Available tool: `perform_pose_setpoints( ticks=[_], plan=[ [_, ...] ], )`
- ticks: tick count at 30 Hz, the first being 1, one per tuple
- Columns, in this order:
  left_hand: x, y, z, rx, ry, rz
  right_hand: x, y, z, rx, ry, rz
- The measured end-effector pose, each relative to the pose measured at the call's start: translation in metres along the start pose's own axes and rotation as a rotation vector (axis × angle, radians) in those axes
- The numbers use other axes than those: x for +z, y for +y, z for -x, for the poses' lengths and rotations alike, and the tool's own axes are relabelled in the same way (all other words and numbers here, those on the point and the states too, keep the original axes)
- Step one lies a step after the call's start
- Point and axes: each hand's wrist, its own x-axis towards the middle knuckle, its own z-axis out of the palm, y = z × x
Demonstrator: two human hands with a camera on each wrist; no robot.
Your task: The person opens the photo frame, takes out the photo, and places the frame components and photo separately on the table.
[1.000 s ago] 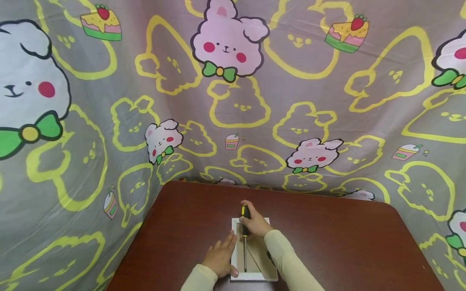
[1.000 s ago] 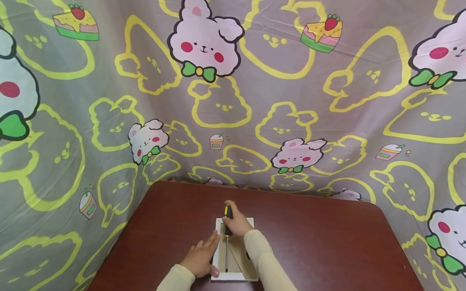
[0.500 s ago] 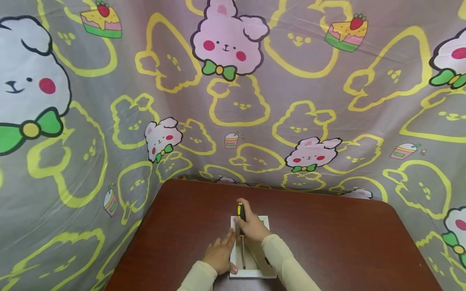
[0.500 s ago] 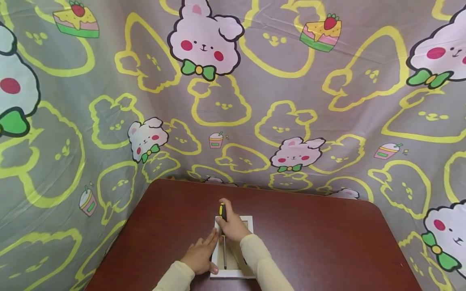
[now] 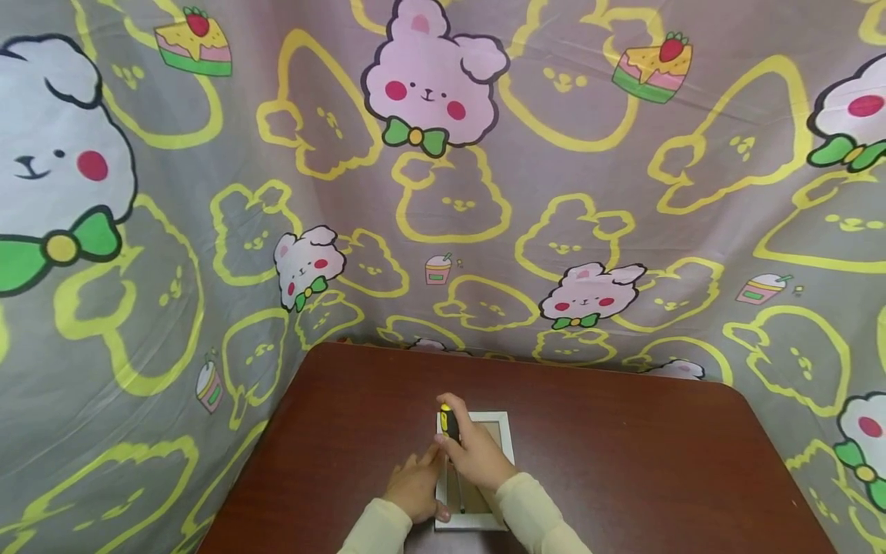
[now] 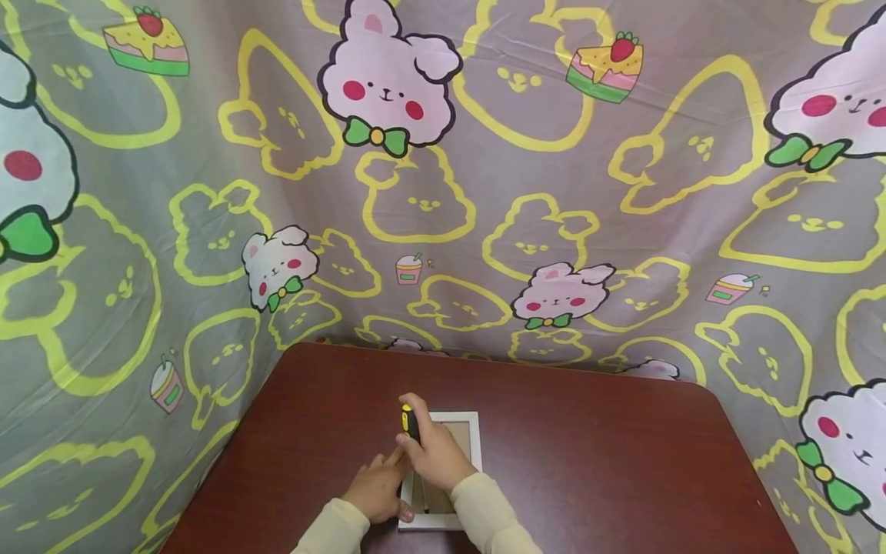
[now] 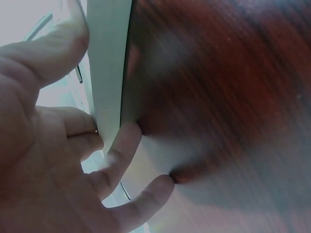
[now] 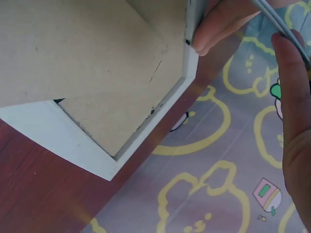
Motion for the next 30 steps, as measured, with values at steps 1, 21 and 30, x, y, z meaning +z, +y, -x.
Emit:
perform_pose_setpoints(
  ticks=[1,21,30],
  plan=[
    [0.000,0.000,0.000,-0.005,0.000,-0.001,0.001,-0.002,0.002,-0.013,0.007,0.003],
    [-0.001,0.002,-0.001,-0.029,-0.016,0.051,0.011,-0.004,0.043,-0.324,0.244,0.173],
    [-0.001,0.001,0.002,-0.021,-0.006,0.081,0.025,0.000,0.062,-0.469,0.370,0.347]
  ],
)
